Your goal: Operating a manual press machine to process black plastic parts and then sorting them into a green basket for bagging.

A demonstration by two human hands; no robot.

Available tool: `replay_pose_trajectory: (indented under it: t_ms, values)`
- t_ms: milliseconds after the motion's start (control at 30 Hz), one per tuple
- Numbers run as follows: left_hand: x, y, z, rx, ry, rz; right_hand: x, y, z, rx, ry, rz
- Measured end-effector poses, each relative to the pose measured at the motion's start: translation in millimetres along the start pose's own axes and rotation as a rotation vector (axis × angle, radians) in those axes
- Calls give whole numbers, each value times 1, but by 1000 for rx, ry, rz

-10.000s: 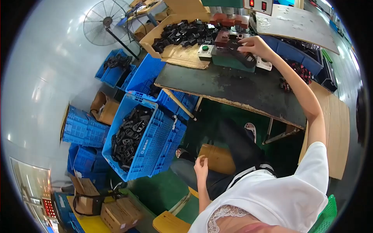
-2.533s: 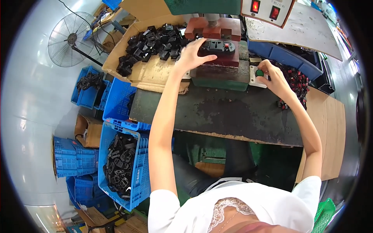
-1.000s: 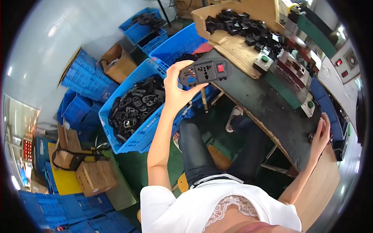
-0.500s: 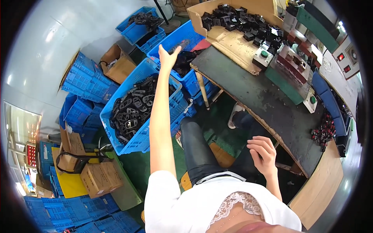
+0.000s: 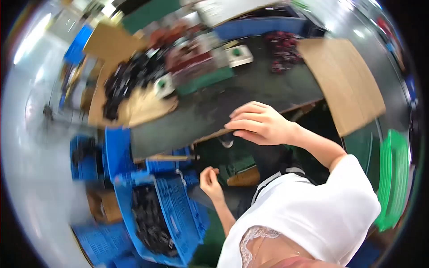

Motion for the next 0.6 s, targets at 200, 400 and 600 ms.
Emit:
replay_pose_trajectory:
  t_ms: [200,400,600]
  values:
    - [-32,-97,31,-306,121,-445,-47,105,3,-673,-283,168]
    - [-42,-116,52,-254,23,-784,-236,266,-34,-1492,-1399,193]
    - [-43,-127,56,-271,-21,-823,-432,332,-114,-1346,-2273,197]
Point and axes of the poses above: each hand's wrist, its own x-axis towards the middle knuckle, its own y-axis out of the back of the hand, z = x × y, the point moved 7 cm from there along x, towards the middle knuckle, and after that the axes turned 4 degrees about x, right-handed, at the moved point
